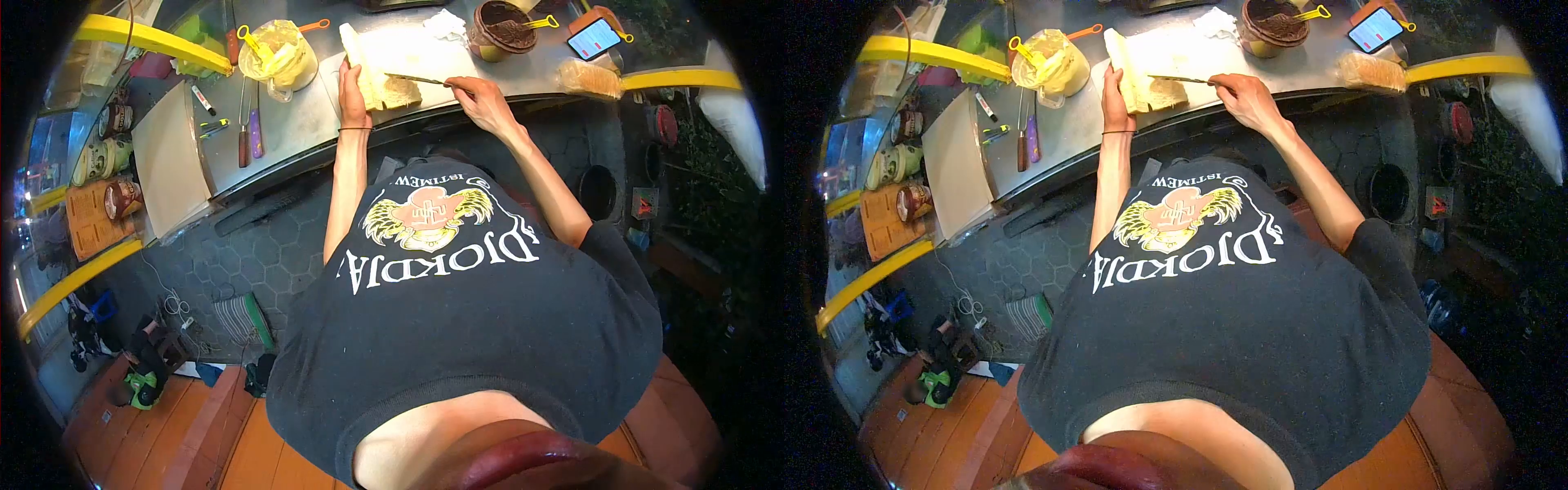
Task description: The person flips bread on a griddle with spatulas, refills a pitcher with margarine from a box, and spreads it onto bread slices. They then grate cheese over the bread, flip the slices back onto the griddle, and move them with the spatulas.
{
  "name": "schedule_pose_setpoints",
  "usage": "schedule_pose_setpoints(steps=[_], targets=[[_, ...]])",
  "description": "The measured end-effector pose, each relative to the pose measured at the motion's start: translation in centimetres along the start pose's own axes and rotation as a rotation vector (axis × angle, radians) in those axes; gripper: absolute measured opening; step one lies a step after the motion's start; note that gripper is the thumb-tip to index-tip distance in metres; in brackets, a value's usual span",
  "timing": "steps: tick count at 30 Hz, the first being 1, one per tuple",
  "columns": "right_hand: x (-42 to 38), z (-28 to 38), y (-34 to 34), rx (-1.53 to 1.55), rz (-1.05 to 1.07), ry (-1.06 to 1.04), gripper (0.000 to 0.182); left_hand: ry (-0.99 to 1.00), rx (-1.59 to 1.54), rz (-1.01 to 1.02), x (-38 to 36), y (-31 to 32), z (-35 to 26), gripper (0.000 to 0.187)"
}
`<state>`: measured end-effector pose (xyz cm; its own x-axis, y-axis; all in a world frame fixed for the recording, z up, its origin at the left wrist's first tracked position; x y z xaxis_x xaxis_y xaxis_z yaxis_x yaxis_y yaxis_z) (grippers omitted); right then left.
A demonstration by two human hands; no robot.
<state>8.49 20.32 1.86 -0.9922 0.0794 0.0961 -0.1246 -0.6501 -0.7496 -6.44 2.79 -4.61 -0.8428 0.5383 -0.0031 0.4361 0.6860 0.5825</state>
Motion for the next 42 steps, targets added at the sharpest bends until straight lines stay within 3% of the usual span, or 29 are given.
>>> schedule_pose_setpoints(steps=[6,15,20,26,35,37,42], targets=[[2.4,0.0,0.5,0.116,0.002,0.048,0.025,0.023,0.040,0.005,0.2,-0.5,0.1,0.044],[5.6,-1.3,0.8,0.020,-0.094,0.002,0.027,0.012,0.029,0.009,0.4,-1.2,0.3,0.044],[5.2,-1.3,0.4,0.082,-0.035,0.007,0.027,-0.029,0.011,0.015,0.4,-1.2,-0.2,0.043],[6.5,-2.0,0.8,0.127,-0.142,0.029,0.027,-0.052,-0.032,0.022,0.7,-1.2,-0.4,0.046],[5.5,-2.2,1.2,0.138,-0.124,0.076,0.029,-0.165,0.062,0.151,1.2,-0.7,-1.3,0.041],[5.3,-1.3,1.0,0.068,-0.098,0.084,0.028,-0.091,0.251,0.168,1.6,-0.4,-1.6,0.044],[3.5,-0.1,-0.2,0.141,-0.082,0.124,0.027,-0.068,0.250,0.111,0.6,-0.4,-1.5,0.043]])
Point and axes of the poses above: each hand's wrist, its own x-axis towards the middle knuckle, its own y-axis out of the palm, z = x × y, the point moved 9 cm from there along x, towards the middle knuckle, and after that the axes turned 9 degrees about z, right-handed, at the moved point
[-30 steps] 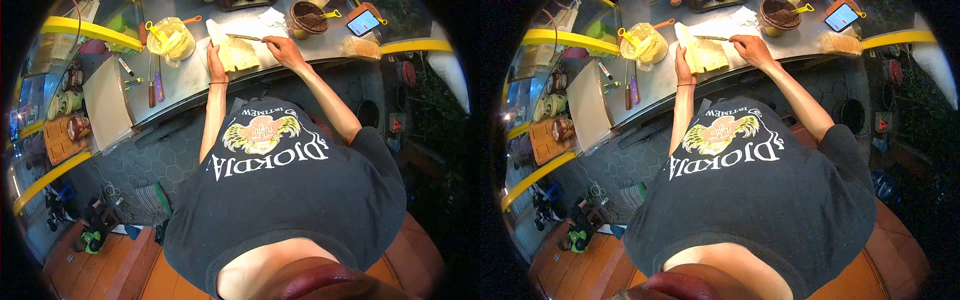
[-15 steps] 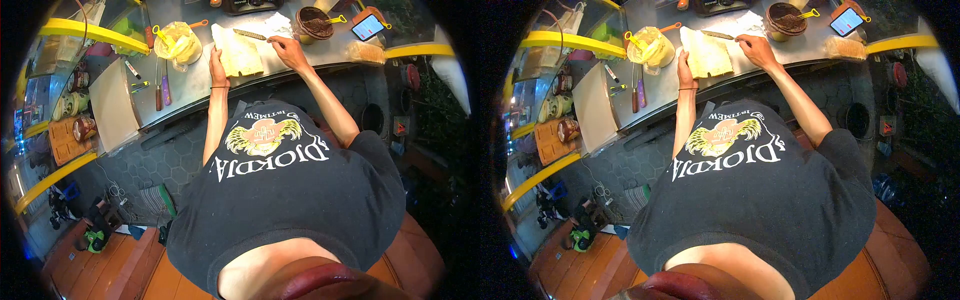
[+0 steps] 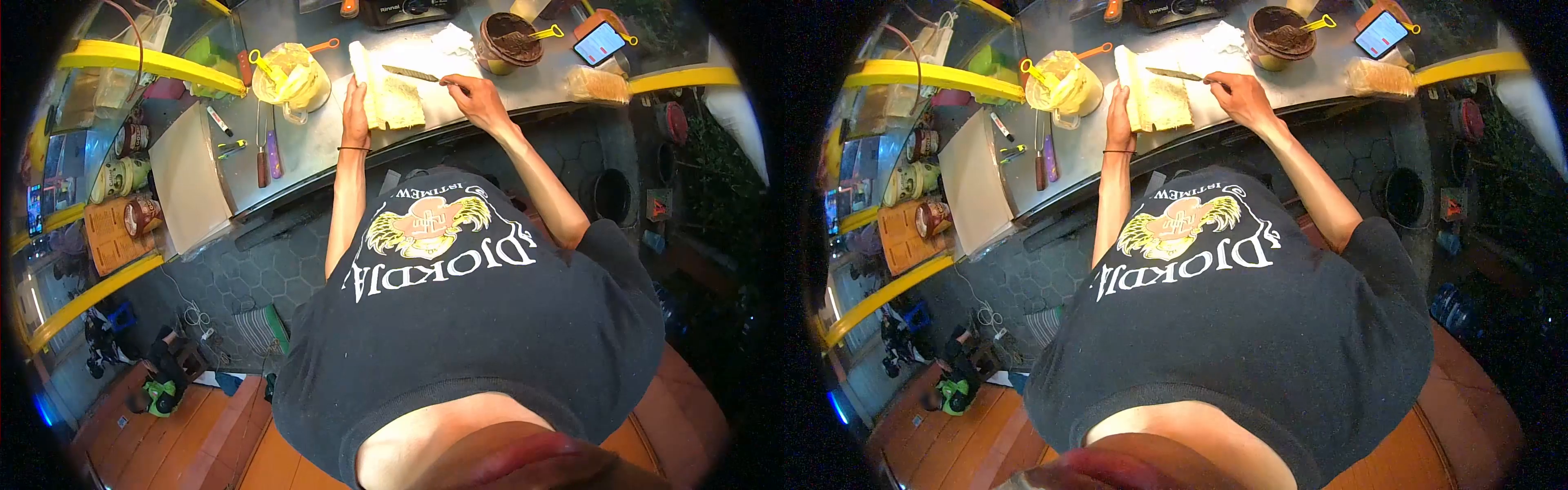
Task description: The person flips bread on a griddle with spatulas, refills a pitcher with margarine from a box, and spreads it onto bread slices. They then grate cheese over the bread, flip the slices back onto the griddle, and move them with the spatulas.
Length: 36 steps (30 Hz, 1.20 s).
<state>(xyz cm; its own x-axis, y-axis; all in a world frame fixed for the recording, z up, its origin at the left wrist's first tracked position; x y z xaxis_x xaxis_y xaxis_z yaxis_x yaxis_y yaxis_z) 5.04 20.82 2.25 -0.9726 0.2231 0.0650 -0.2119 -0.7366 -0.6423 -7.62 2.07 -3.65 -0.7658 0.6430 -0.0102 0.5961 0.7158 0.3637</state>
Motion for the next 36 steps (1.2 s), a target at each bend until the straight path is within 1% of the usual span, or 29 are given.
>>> schedule_pose_setpoints(steps=[2,3,4,6,7,8,10,11,12,14,15,16,18,19,20,21,22,24,25,26,27,28,29,30,31,32,34,36], targets=[[-0.2,-0.9,0.5,0.103,-0.015,0.023,0.024,-0.052,-0.303,-0.003,0.0,-0.8,1.0,0.038],[-0.3,-2.2,0.6,0.200,-0.097,-0.036,0.024,-0.079,-0.340,-0.034,0.1,-1.5,1.7,0.035],[-0.6,-3.0,0.6,0.199,-0.100,-0.041,0.024,-0.074,-0.339,-0.032,0.1,-2.1,2.0,0.035],[-1.0,-6.7,1.5,0.504,-0.065,0.208,0.026,-0.127,-0.381,-0.068,-0.1,-3.5,3.4,0.037],[-1.3,-7.3,1.9,0.598,-0.064,0.248,0.023,-0.166,-0.447,-0.058,0.0,-3.7,3.9,0.038],[-1.4,-7.4,2.1,0.598,-0.069,0.245,0.023,-0.164,-0.445,-0.053,0.1,-4.2,3.9,0.038],[-2.5,-10.0,5.6,0.923,0.009,0.516,0.019,-0.195,-0.436,-0.032,-0.1,-4.6,4.0,0.037],[-2.4,-10.6,6.8,0.980,0.030,0.533,0.018,-0.216,-0.399,-0.066,-0.3,-5.0,4.3,0.040],[-2.5,-11.2,7.7,0.975,0.059,0.543,0.021,-0.214,-0.398,-0.054,-0.5,-4.8,4.5,0.040],[-2.2,-10.4,7.3,0.783,0.127,0.476,0.024,-0.196,-0.188,-0.118,-1.0,-6.2,5.2,0.041],[-1.9,-10.6,6.8,0.557,0.208,0.464,0.029,-0.144,0.172,-0.068,-1.3,-6.8,4.3,0.042],[-1.3,-9.1,4.2,0.098,0.144,0.320,0.033,-0.080,0.533,-0.015,-1.4,-6.7,3.0,0.043],[-0.4,-8.4,2.5,-0.068,0.365,0.307,0.034,-0.235,0.868,-0.046,-1.4,-6.3,1.9,0.048],[0.4,-6.9,1.2,0.117,0.460,0.220,0.033,-0.274,1.005,-0.088,-1.1,-6.3,1.3,0.051],[1.3,-5.7,-1.1,0.334,0.409,0.270,0.034,-0.318,1.140,-0.140,-0.7,-6.5,1.0,0.053],[3.5,-5.0,-4.7,0.384,0.208,0.184,0.038,-0.290,1.092,-0.191,0.0,-6.6,0.7,0.061],[5.4,-4.6,-8.2,0.437,0.013,0.101,0.043,-0.277,1.097,-0.195,1.4,-5.6,-0.1,0.061],[9.0,-3.9,-13.7,0.514,-0.187,0.131,0.056,0.114,0.789,-0.307,4.1,-3.2,-4.2,0.068],[11.1,-4.1,-14.1,0.584,-0.173,0.164,0.059,0.081,0.504,-0.321,6.2,-3.7,-3.9,0.063],[13.1,-4.2,-14.1,0.656,-0.156,0.198,0.062,0.084,0.509,-0.325,8.0,-2.9,-5.3,0.063],[15.1,-4.7,-13.3,0.703,-0.070,0.224,0.063,-0.063,0.105,-0.309,9.8,-1.9,-5.3,0.054],[16.7,-5.7,-12.3,0.747,-0.042,0.295,0.058,-0.204,-0.299,-0.281,11.4,-0.5,-4.7,0.047],[17.9,-6.2,-11.5,0.849,0.002,0.322,0.052,-0.194,-0.292,-0.280,13.5,-1.7,-4.6,0.047],[18.9,-6.8,-10.8,0.949,0.050,0.347,0.047,-0.290,-0.439,-0.044,15.7,-0.6,-3.6,0.042],[19.7,-6.7,-10.8,1.031,0.069,0.294,0.037,-0.386,-0.581,0.195,16.4,2.1,-3.8,0.038],[20.2,-7.3,-11.0,1.049,0.075,0.291,0.029,-0.378,-0.575,0.196,16.9,2.3,-4.1,0.038],[20.6,-8.9,-12.6,0.985,0.089,0.304,0.025,-0.283,-0.071,0.037,17.0,0.6,-6.2,0.040],[21.0,-9.7,-14.5,0.903,0.122,0.318,0.027,-0.264,0.298,-0.084,16.3,0.6,-8.8,0.039]])
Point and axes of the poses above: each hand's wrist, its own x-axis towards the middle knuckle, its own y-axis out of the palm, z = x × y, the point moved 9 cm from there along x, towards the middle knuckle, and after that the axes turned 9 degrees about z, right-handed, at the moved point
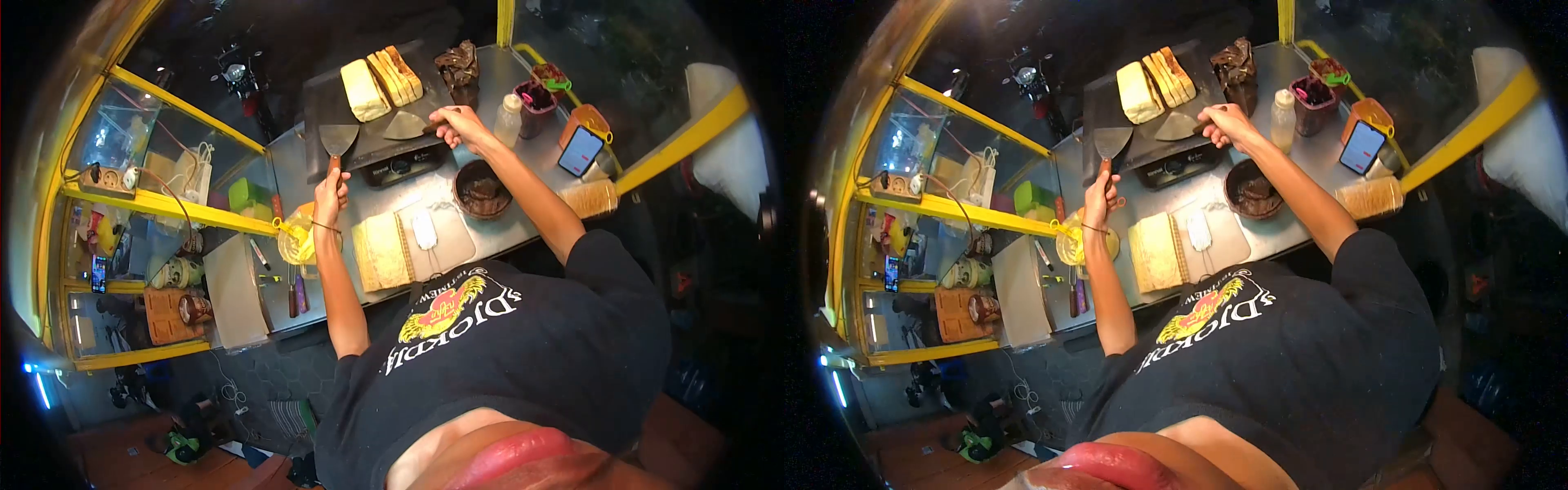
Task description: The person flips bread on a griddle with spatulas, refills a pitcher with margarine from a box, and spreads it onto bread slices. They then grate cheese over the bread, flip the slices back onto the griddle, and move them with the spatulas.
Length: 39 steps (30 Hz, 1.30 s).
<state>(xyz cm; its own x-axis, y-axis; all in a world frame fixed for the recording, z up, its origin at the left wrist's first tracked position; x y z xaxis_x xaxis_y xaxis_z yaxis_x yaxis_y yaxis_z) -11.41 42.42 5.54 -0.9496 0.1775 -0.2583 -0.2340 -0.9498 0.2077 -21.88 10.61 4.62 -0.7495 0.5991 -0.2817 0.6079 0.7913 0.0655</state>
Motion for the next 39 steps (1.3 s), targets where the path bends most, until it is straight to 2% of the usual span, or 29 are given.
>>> schedule_pose_setpoints(steps=[2,3,5,8,10,11,12,13,16,18,21,22,26,28,30,31,34,36,39], targets=[[1.2,0.2,0.6,-0.020,0.025,0.000,0.028,0.130,0.372,-0.212,0.2,-0.6,-3.2,0.039],[2.1,0.4,1.3,0.007,0.006,-0.011,0.027,0.125,0.372,-0.222,1.1,-0.1,-3.8,0.039],[5.0,0.4,3.5,0.078,-0.035,-0.034,0.027,0.509,0.778,-0.391,1.5,2.1,-8.4,0.039],[8.8,0.2,6.6,0.320,-0.154,-0.085,0.032,0.423,1.066,-0.438,3.0,5.6,-10.2,0.038],[10.1,1.1,8.0,0.241,-0.206,-0.079,0.032,0.382,1.136,-0.444,3.8,6.2,-9.8,0.038],[8.8,2.8,8.4,0.008,-0.169,-0.161,0.033,0.350,1.200,-0.458,4.2,6.2,-9.9,0.038],[7.5,4.6,8.9,-0.228,-0.132,-0.247,0.034,0.359,1.212,-0.458,4.3,6.1,-10.2,0.038],[6.2,6.9,8.8,-0.635,-0.341,-0.575,0.035,0.395,1.183,-0.509,3.5,5.6,-10.6,0.038],[4.1,7.3,6.8,-0.621,-0.301,-0.632,0.028,0.430,1.065,-0.592,1.9,2.9,-11.2,0.040],[5.6,5.8,4.9,-0.360,-0.116,-0.300,0.026,0.421,0.981,-0.569,3.2,-1.1,-10.1,0.043],[7.7,4.1,5.6,-0.126,-0.077,-0.162,0.031,0.307,0.858,-0.460,5.5,-4.5,-7.9,0.046],[8.4,4.0,6.2,-0.100,-0.065,-0.138,0.033,0.276,0.797,-0.388,6.3,-4.7,-7.6,0.046],[11.7,2.3,7.1,0.226,-0.064,-0.046,0.032,0.283,0.846,-0.338,6.4,-3.3,-8.0,0.046],[11.6,5.2,7.3,-0.060,-0.057,-0.192,0.023,0.274,0.851,-0.325,6.4,-3.3,-8.7,0.046],[7.3,10.6,8.5,-0.651,-0.124,-0.532,0.023,0.218,0.747,-0.294,6.2,-4.1,-7.9,0.047],[5.6,11.6,9.1,-0.711,-0.133,-0.656,0.025,0.219,0.748,-0.296,6.2,-4.1,-8.3,0.047],[3.1,11.5,9.4,-0.816,-0.015,-0.623,0.026,0.182,0.884,-0.326,5.2,-3.2,-8.7,0.047],[2.8,10.4,8.8,-0.827,-0.069,-0.625,0.025,0.239,1.052,-0.390,4.9,-1.5,-10.5,0.047],[1.9,9.0,9.5,-0.904,-0.104,-0.727,0.023,0.299,1.081,-0.340,5.9,0.4,-10.6,0.046]])
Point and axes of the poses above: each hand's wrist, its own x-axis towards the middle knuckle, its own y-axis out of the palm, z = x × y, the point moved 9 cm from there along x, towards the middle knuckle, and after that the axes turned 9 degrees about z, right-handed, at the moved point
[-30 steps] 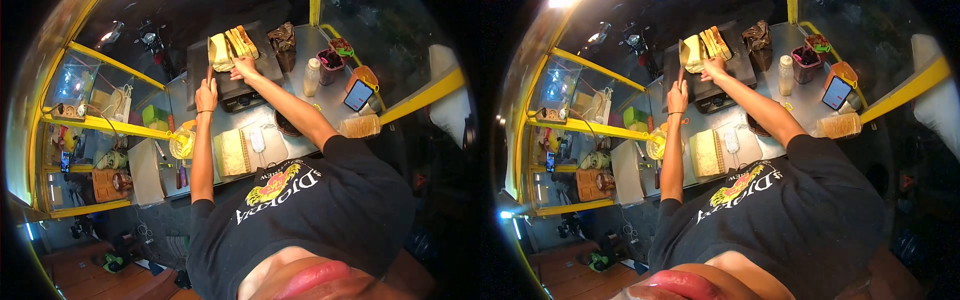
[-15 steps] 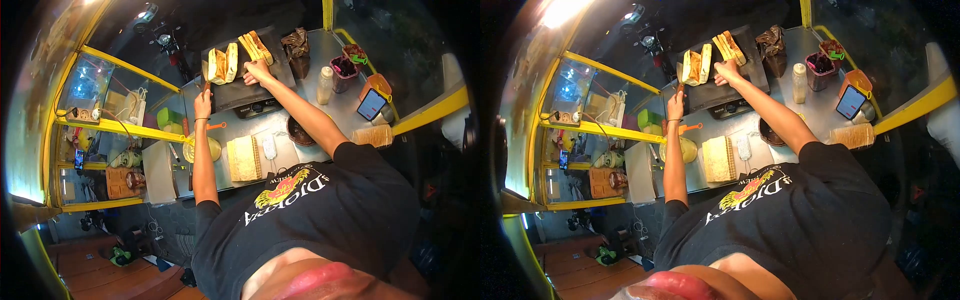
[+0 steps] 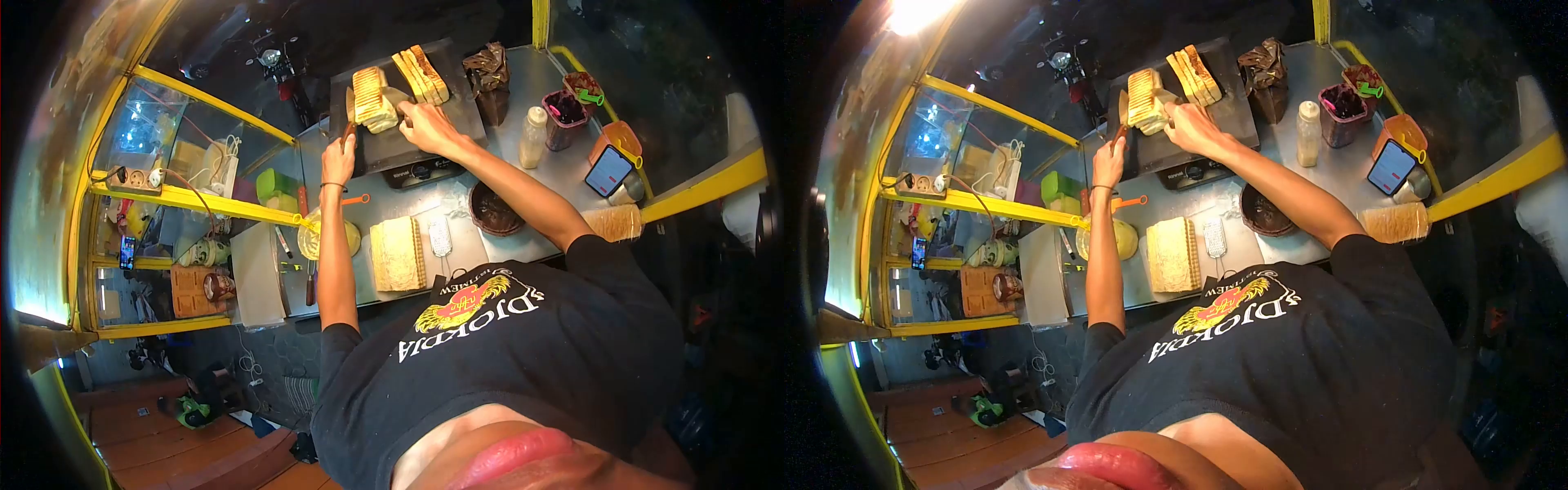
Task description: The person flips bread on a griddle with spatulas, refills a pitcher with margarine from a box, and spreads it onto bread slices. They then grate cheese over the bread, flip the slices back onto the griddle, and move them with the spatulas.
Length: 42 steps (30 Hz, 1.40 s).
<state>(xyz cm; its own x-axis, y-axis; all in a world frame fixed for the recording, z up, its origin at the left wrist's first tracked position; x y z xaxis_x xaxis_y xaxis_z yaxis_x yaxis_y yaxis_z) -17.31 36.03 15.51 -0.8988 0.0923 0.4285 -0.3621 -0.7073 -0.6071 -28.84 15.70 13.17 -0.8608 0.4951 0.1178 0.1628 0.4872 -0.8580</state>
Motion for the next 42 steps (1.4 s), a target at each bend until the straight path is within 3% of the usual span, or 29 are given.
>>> schedule_pose_setpoints(steps=[3,5,9,10,13,16,19,21,25,27,31,33,35,36,39,42], targets=[[-0.3,-0.1,-0.6,0.014,0.120,0.107,0.020,0.028,0.016,-0.019,-0.2,0.8,-1.1,0.045],[-0.6,-0.3,-3.6,0.061,0.012,0.089,0.023,-0.050,-0.036,-0.115,-0.5,-0.1,-1.4,0.045],[-2.6,-3.7,-10.7,0.182,-0.267,0.141,0.028,0.013,-0.134,-0.211,-2.1,-2.1,-4.5,0.043],[-2.8,-5.2,-11.7,0.125,-0.321,0.168,0.029,-0.072,-0.189,-0.101,-2.3,-1.9,-5.4,0.042],[-3.0,-8.4,-11.3,-0.040,-0.307,0.226,0.030,0.058,-0.155,-0.072,-1.5,0.3,-7.7,0.045],[-3.7,-7.1,-5.9,-0.167,-0.057,0.103,0.032,0.071,-0.049,-0.030,-1.0,3.3,-9.8,0.045],[-5.7,-6.0,-8.2,0.126,-0.115,0.075,0.029,0.049,0.007,-0.003,-2.1,2.1,-12.2,0.047],[-7.1,-10.4,-8.5,0.517,-0.032,0.426,0.026,0.020,0.034,0.023,-2.1,0.3,-11.4,0.045],[-6.8,-13.4,-8.1,0.713,0.019,0.618,0.028,0.036,0.000,0.064,-0.3,0.5,-10.0,0.049],[-5.2,-14.4,-6.6,0.779,-0.053,0.671,0.030,0.056,0.035,0.076,0.9,2.7,-9.8,0.050],[-1.6,-13.8,-3.1,0.867,-0.015,0.608,0.030,0.052,0.100,0.106,1.5,3.6,-10.8,0.050],[-0.7,-11.8,-4.1,0.620,0.008,0.436,0.028,0.079,0.061,0.072,1.3,2.7,-11.2,0.050],[-1.5,-7.9,-7.0,0.118,-0.061,0.201,0.026,0.043,0.065,0.087,0.5,1.7,-10.7,0.051],[-2.9,-6.0,-8.7,-0.027,-0.226,0.046,0.027,0.011,0.053,0.137,0.2,1.5,-10.3,0.048],[-5.7,-9.9,-8.1,0.439,0.005,0.518,0.026,0.002,0.039,0.190,0.2,1.8,-8.3,0.048],[-5.1,-13.6,-5.8,0.690,-0.015,0.593,0.028,0.032,0.070,0.194,0.0,1.8,-9.3,0.048]])
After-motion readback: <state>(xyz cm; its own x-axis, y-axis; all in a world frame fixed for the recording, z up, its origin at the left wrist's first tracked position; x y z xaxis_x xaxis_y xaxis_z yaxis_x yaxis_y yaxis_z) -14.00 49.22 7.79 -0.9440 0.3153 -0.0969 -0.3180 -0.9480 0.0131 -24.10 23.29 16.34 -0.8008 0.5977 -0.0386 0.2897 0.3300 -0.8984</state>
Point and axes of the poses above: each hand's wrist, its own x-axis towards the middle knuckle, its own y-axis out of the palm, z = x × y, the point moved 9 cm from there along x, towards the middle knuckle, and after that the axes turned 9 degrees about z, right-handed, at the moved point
